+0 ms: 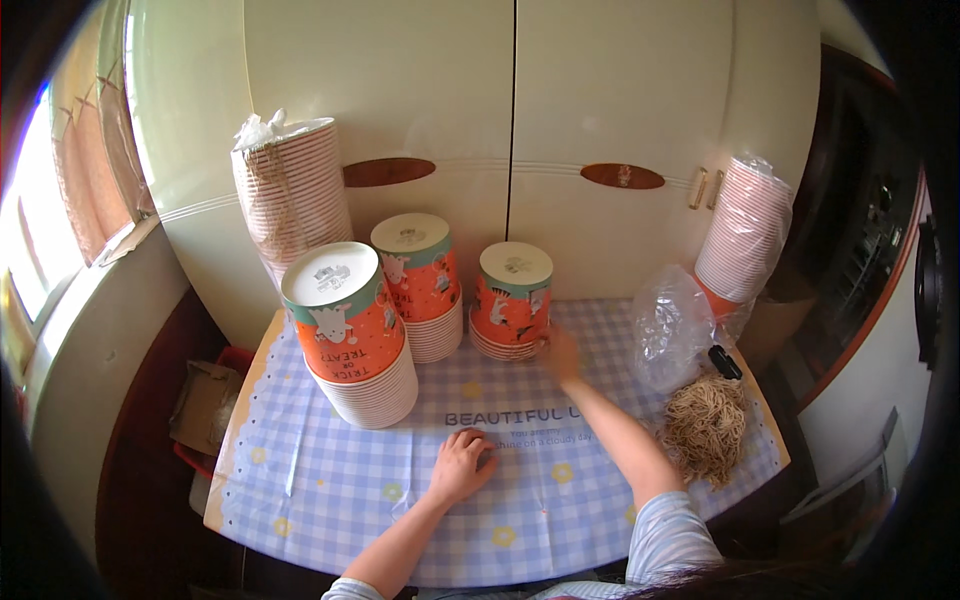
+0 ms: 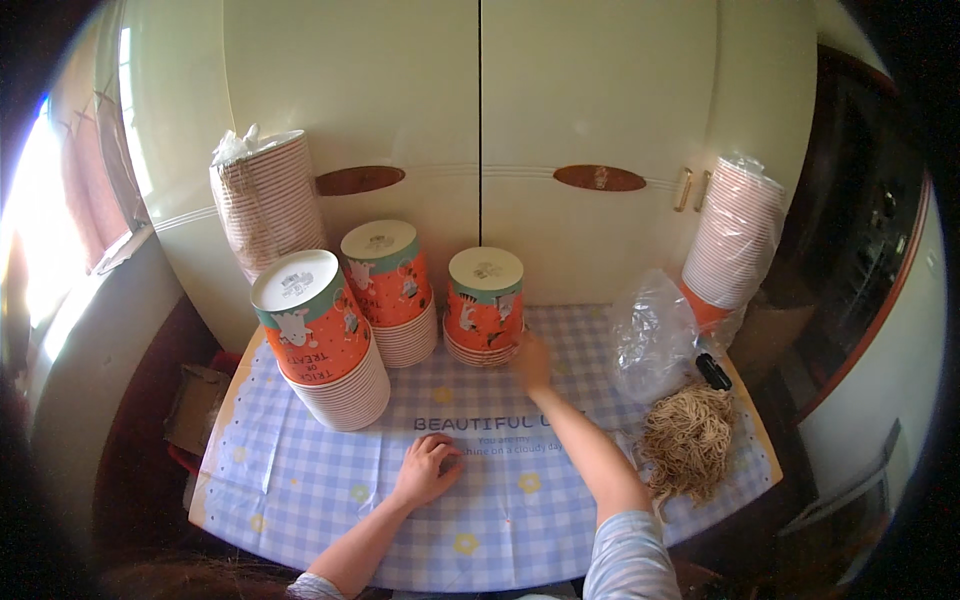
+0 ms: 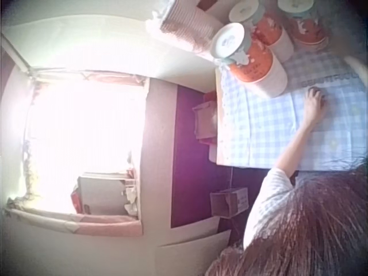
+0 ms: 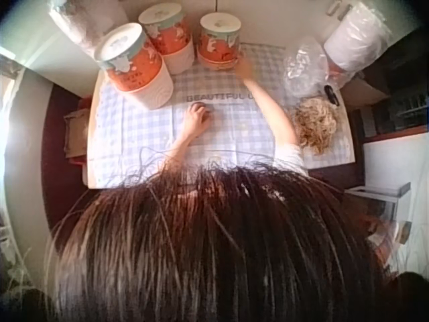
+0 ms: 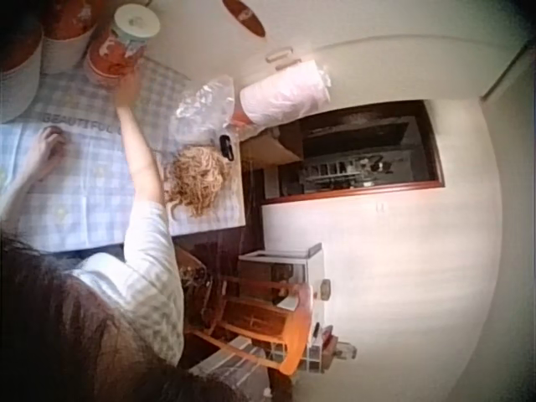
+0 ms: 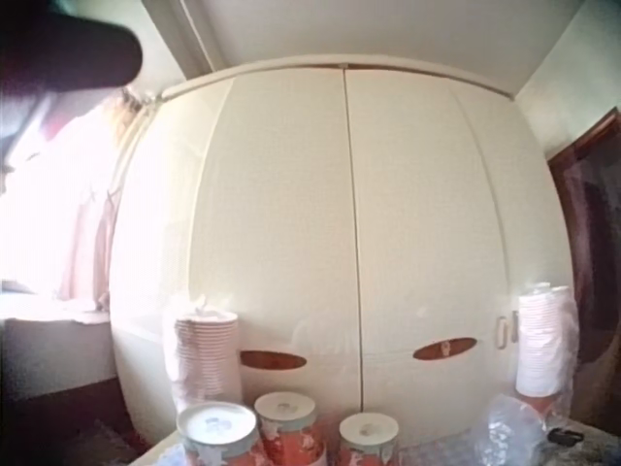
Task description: Threading and attaching plastic handles to paper buckets.
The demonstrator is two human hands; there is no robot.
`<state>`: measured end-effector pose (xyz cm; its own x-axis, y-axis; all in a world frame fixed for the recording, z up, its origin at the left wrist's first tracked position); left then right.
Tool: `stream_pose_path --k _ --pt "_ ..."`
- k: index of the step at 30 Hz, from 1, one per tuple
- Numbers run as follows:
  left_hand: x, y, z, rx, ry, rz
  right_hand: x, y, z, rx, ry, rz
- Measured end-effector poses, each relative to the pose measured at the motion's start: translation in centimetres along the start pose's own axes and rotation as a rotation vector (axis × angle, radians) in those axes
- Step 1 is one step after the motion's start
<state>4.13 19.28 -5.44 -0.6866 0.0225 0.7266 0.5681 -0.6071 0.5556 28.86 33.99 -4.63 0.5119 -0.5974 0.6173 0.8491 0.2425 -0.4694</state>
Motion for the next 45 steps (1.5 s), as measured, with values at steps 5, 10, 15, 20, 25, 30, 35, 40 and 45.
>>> stream_pose_path --k 5,10,15,20,25,30,35,40,45 --pt "0.0 0.0 -0.1 0.007 -0.026 0.042 0.2 -1.9 -1.3 0.325 -0.044 -0.353" --pt "-0.2 0.0 -0.2 -0.015 -0.042 0.046 -0.5 -1.9 -1.5 0.511 0.087 -0.498" --pt "0.0 0.3 -0.4 -0.029 -0.029 0.045 -1.5 -0.7 -1.7 0.562 0.161 -0.472" --pt "0.0 0.1 -0.2 -0.003 -0.043 0.024 -0.3 -1.1 -1.8 0.595 0.134 -0.427" --pt "-0.2 0.1 -0.2 -0.013 -0.033 0.012 1.9 -1.2 -3.2 0.595 0.091 -0.377" --pt "-0.4 -0.1 -0.2 -0.045 -0.028 0.021 5.3 -1.7 -7.1 0.651 0.082 -0.329" --pt "-0.7 0.8 0.0 -0.009 -0.007 0.171 7.8 -3.3 -10.0 0.61 0.087 -0.296" --pt "-2.1 2.1 2.0 -0.036 -0.019 0.328 8.3 -3.5 -10.5 0.524 0.072 -0.268" --pt "-2.9 2.8 3.0 -0.033 -0.038 0.377 8.0 -3.5 -10.7 0.516 0.066 -0.249"
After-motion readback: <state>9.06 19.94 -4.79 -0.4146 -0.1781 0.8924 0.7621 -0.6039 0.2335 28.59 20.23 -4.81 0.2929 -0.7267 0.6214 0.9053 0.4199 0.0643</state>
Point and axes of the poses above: each hand's wrist, its own z-axis towards the middle knuckle, its own x-axis out of the back of the hand, y = z × x, the point moved 1 cm from there along z, towards the middle knuckle, and after that the axes turned 2 degrees about -z, right-handed, at the moved point
